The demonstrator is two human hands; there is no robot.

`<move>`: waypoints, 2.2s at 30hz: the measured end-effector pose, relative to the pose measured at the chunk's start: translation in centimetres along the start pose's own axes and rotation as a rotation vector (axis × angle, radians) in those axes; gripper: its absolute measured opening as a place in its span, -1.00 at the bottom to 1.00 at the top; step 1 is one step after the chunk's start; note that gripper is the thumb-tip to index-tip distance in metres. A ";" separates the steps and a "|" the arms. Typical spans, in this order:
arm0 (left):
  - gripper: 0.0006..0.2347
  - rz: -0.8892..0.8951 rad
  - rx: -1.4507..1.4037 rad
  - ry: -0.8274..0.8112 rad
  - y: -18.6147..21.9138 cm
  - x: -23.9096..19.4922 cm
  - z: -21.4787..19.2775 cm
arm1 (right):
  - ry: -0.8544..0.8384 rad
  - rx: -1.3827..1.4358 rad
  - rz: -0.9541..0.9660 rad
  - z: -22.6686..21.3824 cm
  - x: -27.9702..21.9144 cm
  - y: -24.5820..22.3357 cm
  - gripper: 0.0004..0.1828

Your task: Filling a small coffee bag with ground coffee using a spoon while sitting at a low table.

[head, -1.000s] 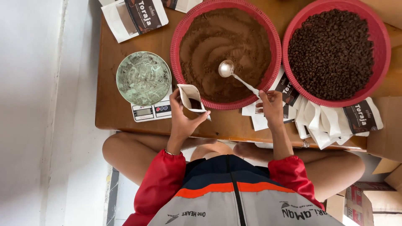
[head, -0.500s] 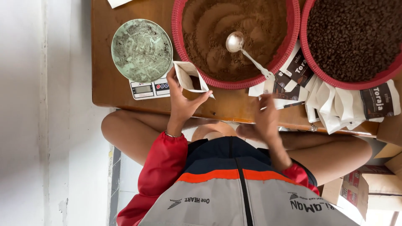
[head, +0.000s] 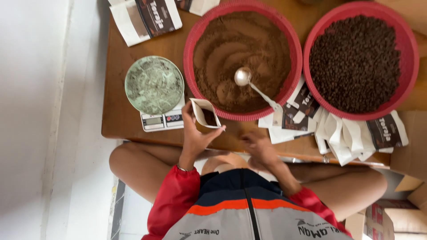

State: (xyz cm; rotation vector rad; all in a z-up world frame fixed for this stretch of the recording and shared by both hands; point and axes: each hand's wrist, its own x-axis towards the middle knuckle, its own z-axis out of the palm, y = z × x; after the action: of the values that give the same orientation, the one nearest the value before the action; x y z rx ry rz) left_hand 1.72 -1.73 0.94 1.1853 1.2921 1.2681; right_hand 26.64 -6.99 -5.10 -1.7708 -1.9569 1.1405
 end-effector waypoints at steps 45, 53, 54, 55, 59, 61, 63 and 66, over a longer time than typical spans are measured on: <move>-0.14 0.214 0.171 -0.046 1.5 3.2 0.5 | 0.337 0.215 0.454 -8.8 5.1 0.5 -0.54; -0.10 0.223 0.140 -0.024 0.4 2.5 0.5 | 0.188 0.278 0.295 -12.3 5.7 -3.9 -0.73; -0.08 0.240 0.158 0.010 0.1 2.3 0.4 | 0.193 0.171 0.200 -13.2 5.6 -4.7 -0.73; -0.08 0.245 0.154 0.006 -0.3 2.4 0.3 | 0.199 0.169 0.200 -14.0 5.7 -5.3 -0.73; -0.02 0.279 0.192 0.057 -2.0 2.3 0.4 | 0.389 -0.106 -0.049 -16.2 8.3 -5.1 -0.71; -0.01 0.290 0.179 0.053 -2.5 2.5 0.6 | 0.457 -0.205 -0.143 -16.6 11.5 -3.4 -0.71; -0.02 0.353 0.270 0.092 -2.7 2.6 0.6 | 0.503 -0.445 -0.117 -16.6 15.7 -1.1 -0.73; -0.02 0.371 0.299 0.139 -3.6 2.7 0.8 | 0.429 -0.680 -0.036 -16.5 20.1 0.7 -0.73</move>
State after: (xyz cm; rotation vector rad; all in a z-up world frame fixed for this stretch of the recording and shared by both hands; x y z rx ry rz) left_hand 2.24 1.01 -2.62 1.6306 1.4436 1.4766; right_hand 33.61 17.70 -0.88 -2.0362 -2.2103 0.0258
